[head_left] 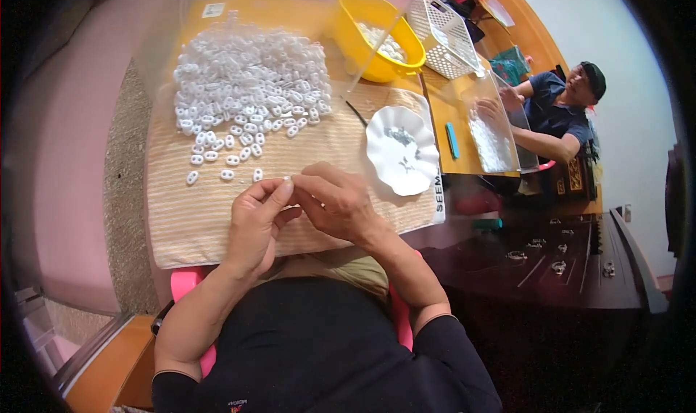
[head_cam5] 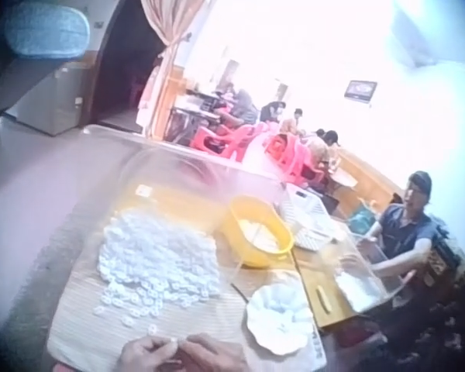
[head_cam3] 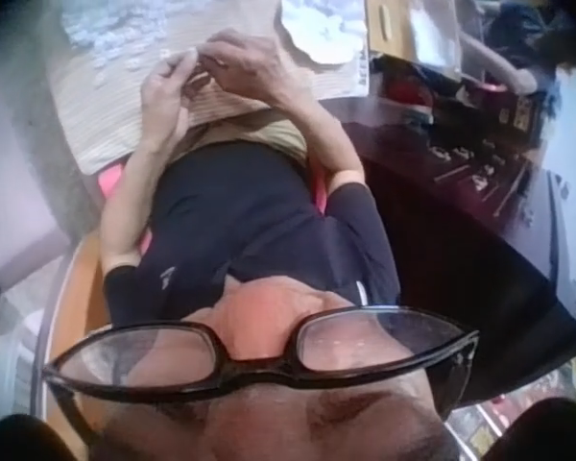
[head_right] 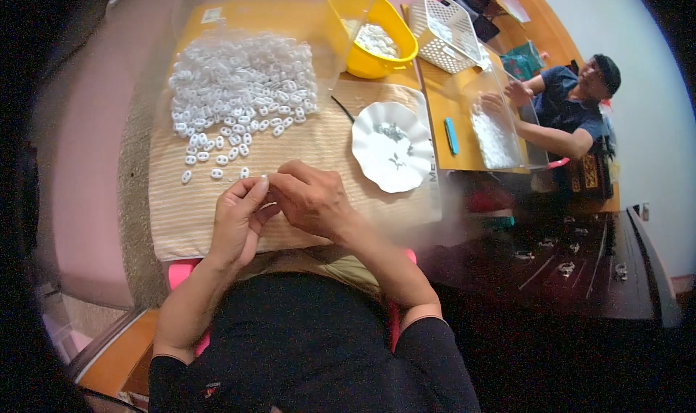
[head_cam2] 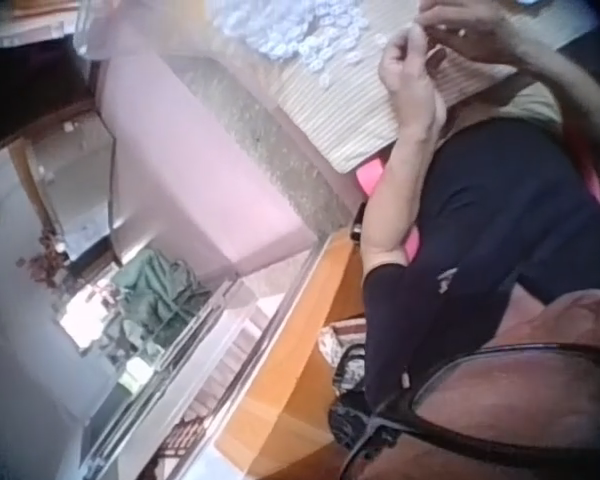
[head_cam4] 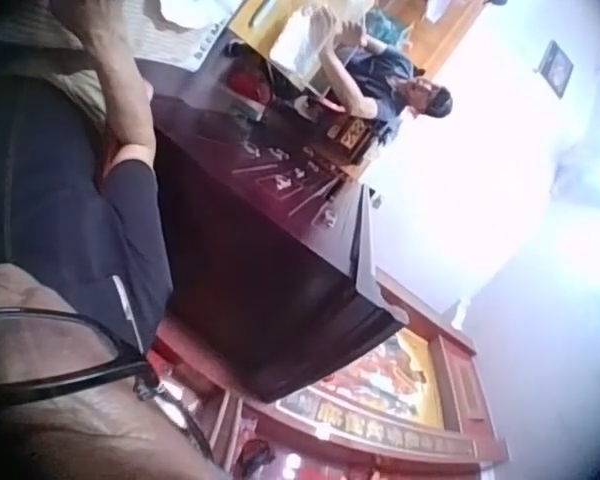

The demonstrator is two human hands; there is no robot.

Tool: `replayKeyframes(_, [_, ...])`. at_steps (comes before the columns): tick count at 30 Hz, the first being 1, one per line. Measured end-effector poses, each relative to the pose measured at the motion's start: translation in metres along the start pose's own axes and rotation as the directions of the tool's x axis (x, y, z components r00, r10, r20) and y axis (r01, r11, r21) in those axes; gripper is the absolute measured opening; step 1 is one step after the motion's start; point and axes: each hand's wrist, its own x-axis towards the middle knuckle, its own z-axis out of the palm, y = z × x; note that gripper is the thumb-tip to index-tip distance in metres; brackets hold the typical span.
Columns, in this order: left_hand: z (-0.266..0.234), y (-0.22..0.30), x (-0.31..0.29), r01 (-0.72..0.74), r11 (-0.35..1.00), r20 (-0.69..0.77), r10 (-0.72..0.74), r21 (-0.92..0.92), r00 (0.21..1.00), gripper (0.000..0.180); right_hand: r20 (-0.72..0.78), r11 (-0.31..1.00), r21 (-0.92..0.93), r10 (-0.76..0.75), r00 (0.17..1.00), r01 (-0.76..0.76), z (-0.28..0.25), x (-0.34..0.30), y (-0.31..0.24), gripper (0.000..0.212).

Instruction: Sorting and inspecting small white plastic components at a workstation.

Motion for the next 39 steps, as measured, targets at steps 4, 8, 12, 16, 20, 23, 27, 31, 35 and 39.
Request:
replayKeyframes(4, [-0.002,-0.001,0.000,-0.009,1.000,-0.009,0.008,-0.017,1.000,0.010,0.009,0.999,0.022,0.039,0.999,-0.039,-0.002,-0.004,0.002,0.019])
replayKeyframes(8, [-0.001,-0.005,-0.001,-0.019,1.000,-0.014,0.019,-0.009,1.000,0.011,-0.006,0.987,0.140,0.079,0.997,-0.078,-0.001,-0.009,0.006,0.019])
replayKeyframes(12, [-0.002,-0.008,0.000,-0.033,0.999,-0.022,0.033,0.007,0.999,0.013,-0.049,0.993,0.095,0.069,0.996,-0.064,0.002,-0.014,0.005,0.019])
replayKeyframes(16, [-0.002,-0.010,-0.001,-0.010,0.999,-0.048,0.012,0.033,0.999,0.015,-0.065,0.998,-0.009,0.060,0.996,-0.060,0.007,-0.019,0.005,0.017])
replayKeyframes(20, [-0.001,-0.010,0.000,-0.022,0.999,-0.043,0.024,0.035,0.999,0.019,-0.072,0.997,-0.068,0.018,0.997,-0.023,0.008,-0.021,0.005,0.018])
replayKeyframes(23, [-0.003,-0.010,0.001,-0.002,1.000,-0.034,0.003,0.027,0.999,0.021,-0.064,0.998,-0.063,0.027,0.998,-0.031,0.007,-0.020,0.005,0.019])
replayKeyframes(27, [-0.003,-0.008,0.001,0.018,0.999,-0.039,-0.017,0.030,0.999,0.021,-0.037,0.998,0.030,0.065,0.997,-0.064,0.004,-0.021,0.009,0.018])
replayKeyframes(31, [-0.005,-0.009,0.002,0.011,1.000,-0.029,-0.010,0.016,1.000,0.020,-0.034,0.988,0.119,0.104,0.994,-0.100,0.002,-0.023,0.010,0.019])
replayKeyframes(35, [-0.003,-0.009,0.001,0.001,1.000,-0.020,-0.001,0.008,1.000,0.018,0.018,0.969,0.221,0.112,0.994,-0.113,-0.004,-0.025,0.012,0.022])
replayKeyframes(39, [-0.006,-0.010,0.002,0.010,1.000,0.022,-0.011,0.026,1.000,0.018,0.144,0.931,0.240,0.246,0.958,-0.275,-0.030,-0.030,0.011,0.025])
